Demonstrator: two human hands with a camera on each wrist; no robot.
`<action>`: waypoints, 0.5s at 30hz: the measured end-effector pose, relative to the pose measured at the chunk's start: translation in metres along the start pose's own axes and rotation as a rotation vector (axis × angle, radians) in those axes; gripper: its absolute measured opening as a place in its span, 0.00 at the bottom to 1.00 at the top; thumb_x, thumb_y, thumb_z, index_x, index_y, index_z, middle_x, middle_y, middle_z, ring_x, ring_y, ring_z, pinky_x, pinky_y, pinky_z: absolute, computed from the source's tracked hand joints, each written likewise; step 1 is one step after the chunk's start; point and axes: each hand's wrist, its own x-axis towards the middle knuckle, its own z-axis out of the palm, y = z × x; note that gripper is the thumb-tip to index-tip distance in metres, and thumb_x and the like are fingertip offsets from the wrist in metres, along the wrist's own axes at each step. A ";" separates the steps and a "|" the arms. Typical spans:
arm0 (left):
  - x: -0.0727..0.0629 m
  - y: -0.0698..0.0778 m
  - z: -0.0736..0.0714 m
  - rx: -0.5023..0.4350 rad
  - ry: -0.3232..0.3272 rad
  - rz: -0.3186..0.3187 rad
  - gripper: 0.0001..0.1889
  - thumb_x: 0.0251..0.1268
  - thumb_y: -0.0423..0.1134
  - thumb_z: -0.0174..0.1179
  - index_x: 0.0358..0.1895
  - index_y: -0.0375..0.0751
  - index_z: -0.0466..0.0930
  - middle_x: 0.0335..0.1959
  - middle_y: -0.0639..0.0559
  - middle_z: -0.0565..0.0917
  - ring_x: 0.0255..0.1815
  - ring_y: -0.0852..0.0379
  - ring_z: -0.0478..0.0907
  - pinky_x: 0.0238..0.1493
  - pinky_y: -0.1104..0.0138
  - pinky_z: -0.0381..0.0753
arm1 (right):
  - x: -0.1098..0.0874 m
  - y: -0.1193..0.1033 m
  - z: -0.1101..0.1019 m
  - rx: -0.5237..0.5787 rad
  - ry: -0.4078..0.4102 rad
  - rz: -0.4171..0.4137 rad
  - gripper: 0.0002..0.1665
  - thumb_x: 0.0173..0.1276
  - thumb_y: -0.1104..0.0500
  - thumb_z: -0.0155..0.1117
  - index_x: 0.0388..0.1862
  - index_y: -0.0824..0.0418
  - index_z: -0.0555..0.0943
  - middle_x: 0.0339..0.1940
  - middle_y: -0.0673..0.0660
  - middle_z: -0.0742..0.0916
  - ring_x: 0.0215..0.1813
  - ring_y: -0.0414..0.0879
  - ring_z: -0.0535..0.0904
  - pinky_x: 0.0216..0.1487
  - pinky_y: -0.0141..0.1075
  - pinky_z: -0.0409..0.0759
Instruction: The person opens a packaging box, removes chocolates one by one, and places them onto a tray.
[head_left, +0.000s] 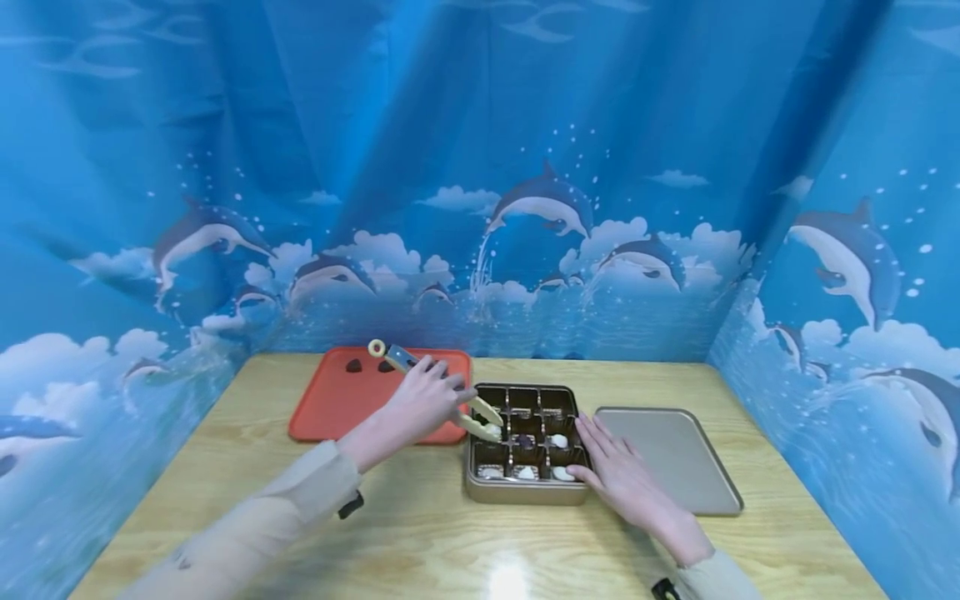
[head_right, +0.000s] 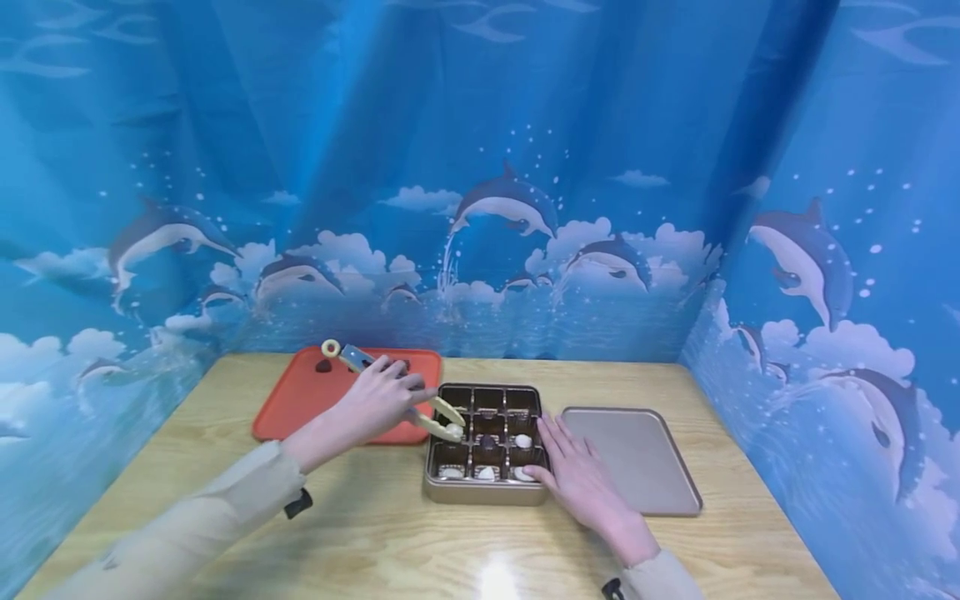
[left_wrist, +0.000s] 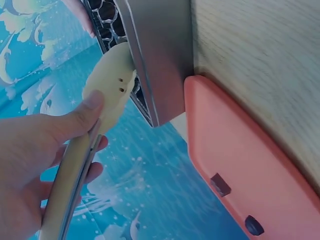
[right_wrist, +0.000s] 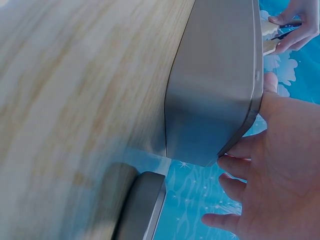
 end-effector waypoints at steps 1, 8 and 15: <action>-0.002 -0.001 0.001 -0.009 0.011 -0.001 0.23 0.48 0.59 0.73 0.51 0.63 0.88 0.40 0.62 0.86 0.40 0.54 0.78 0.41 0.62 0.70 | 0.000 0.000 0.000 -0.002 0.001 -0.002 0.45 0.78 0.41 0.55 0.81 0.66 0.56 0.82 0.61 0.58 0.81 0.63 0.52 0.73 0.67 0.55; -0.010 -0.008 0.001 -0.070 0.085 -0.034 0.26 0.48 0.59 0.73 0.54 0.60 0.88 0.41 0.59 0.87 0.39 0.53 0.80 0.38 0.62 0.71 | 0.000 -0.001 0.000 0.002 0.004 -0.001 0.45 0.78 0.41 0.55 0.81 0.65 0.56 0.81 0.61 0.59 0.81 0.63 0.53 0.73 0.67 0.54; -0.022 -0.023 -0.002 -0.107 0.129 -0.083 0.24 0.50 0.56 0.74 0.53 0.57 0.88 0.42 0.57 0.87 0.39 0.52 0.79 0.40 0.60 0.73 | -0.001 0.000 0.000 0.008 0.005 0.001 0.45 0.78 0.41 0.55 0.81 0.66 0.56 0.81 0.62 0.58 0.81 0.64 0.52 0.72 0.68 0.54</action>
